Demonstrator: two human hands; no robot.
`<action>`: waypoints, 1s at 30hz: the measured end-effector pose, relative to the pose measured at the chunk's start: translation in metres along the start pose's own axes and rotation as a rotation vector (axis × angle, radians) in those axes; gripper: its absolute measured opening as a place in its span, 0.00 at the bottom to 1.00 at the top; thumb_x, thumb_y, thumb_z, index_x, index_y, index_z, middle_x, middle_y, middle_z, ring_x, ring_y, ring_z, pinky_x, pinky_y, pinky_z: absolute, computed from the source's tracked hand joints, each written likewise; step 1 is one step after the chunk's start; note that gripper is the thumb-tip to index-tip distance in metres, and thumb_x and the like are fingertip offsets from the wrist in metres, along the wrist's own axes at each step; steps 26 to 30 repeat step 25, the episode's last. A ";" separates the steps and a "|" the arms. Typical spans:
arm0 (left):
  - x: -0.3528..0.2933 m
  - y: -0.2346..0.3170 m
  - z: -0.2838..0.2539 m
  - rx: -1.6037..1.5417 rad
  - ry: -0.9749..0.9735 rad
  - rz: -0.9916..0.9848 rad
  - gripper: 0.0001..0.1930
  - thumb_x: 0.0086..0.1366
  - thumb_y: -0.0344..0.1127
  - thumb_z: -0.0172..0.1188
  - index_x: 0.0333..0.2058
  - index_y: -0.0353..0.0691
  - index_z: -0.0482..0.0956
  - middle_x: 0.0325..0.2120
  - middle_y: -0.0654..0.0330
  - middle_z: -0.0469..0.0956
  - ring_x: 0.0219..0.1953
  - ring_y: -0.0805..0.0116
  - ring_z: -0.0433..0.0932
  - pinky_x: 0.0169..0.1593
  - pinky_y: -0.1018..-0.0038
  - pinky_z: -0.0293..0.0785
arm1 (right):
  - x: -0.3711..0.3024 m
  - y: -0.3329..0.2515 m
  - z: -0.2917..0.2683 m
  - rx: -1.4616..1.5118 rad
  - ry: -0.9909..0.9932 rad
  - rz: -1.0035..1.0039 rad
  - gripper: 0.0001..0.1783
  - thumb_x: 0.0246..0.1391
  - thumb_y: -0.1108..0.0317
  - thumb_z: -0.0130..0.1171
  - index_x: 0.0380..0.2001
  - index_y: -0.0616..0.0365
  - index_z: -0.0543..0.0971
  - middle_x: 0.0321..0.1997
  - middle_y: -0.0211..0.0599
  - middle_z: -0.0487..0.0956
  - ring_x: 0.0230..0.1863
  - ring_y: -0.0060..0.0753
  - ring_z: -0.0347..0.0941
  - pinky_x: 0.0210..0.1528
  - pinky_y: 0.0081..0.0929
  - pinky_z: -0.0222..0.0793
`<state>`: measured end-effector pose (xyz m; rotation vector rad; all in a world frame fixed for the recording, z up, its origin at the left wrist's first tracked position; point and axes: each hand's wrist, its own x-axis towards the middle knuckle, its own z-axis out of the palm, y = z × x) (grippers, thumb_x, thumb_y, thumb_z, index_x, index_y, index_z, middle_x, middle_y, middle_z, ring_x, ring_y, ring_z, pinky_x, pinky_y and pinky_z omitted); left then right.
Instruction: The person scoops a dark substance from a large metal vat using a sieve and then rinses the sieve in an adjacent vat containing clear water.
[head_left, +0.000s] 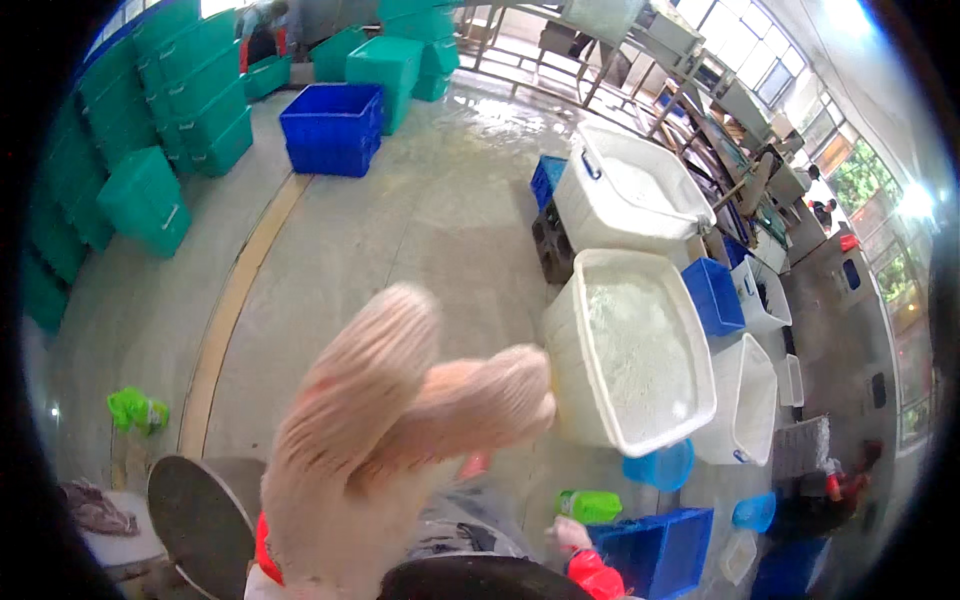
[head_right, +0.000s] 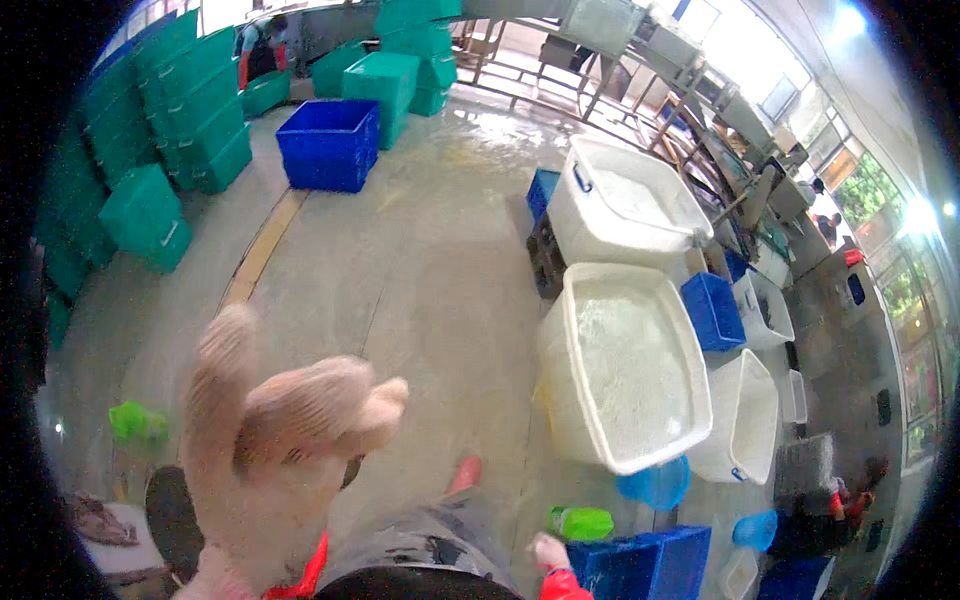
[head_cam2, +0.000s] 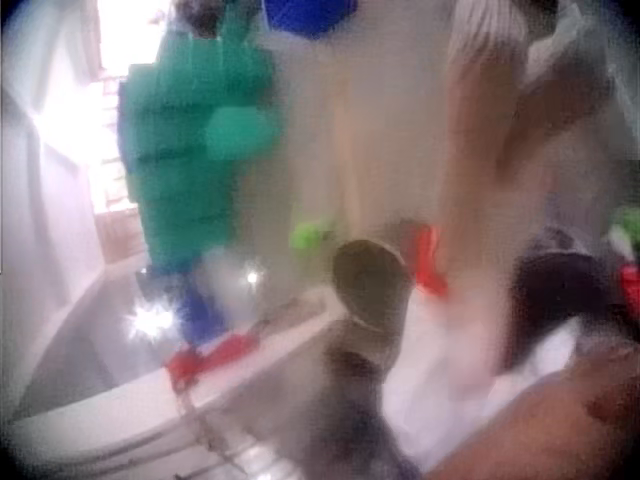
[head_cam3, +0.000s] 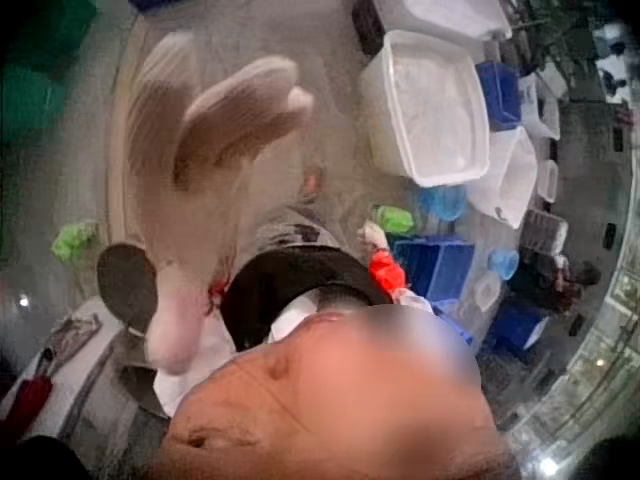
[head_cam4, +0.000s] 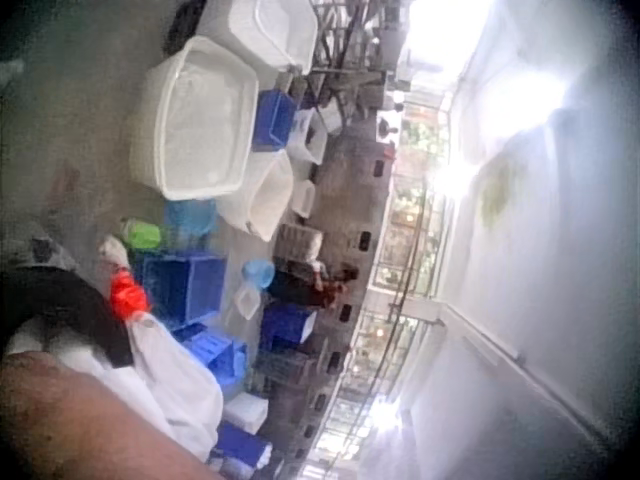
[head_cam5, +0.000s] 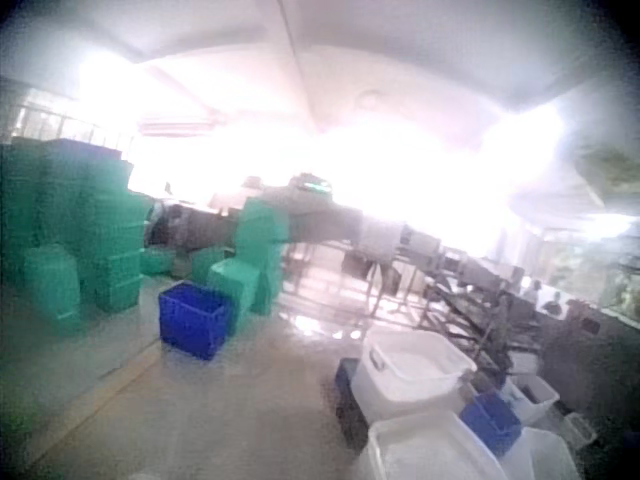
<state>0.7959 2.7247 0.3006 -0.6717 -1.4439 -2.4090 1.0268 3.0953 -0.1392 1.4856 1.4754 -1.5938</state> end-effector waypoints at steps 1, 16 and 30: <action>0.015 -0.005 0.006 0.022 0.010 0.011 0.46 0.64 0.58 0.61 0.70 0.35 0.52 0.60 0.47 0.71 0.62 0.46 0.70 0.70 0.52 0.53 | 0.013 -0.009 0.010 -0.063 -0.019 0.059 0.18 0.62 0.60 0.51 0.48 0.58 0.80 0.42 0.41 0.84 0.41 0.41 0.81 0.45 0.39 0.75; 0.194 -0.274 -0.032 -0.110 0.283 -0.737 0.32 0.70 0.43 0.59 0.65 0.29 0.62 0.54 0.47 0.75 0.55 0.55 0.76 0.61 0.57 0.71 | 0.204 -0.416 -0.015 -0.361 -0.122 -0.390 0.26 0.63 0.62 0.47 0.61 0.63 0.71 0.41 0.50 0.83 0.32 0.48 0.82 0.32 0.43 0.78; 0.388 -0.455 -0.109 0.002 0.288 -0.877 0.28 0.72 0.48 0.55 0.63 0.36 0.67 0.48 0.53 0.80 0.49 0.65 0.79 0.53 0.71 0.74 | 0.355 -0.593 -0.004 -1.153 -0.108 -0.582 0.30 0.61 0.43 0.56 0.63 0.42 0.75 0.48 0.48 0.83 0.51 0.34 0.78 0.52 0.51 0.74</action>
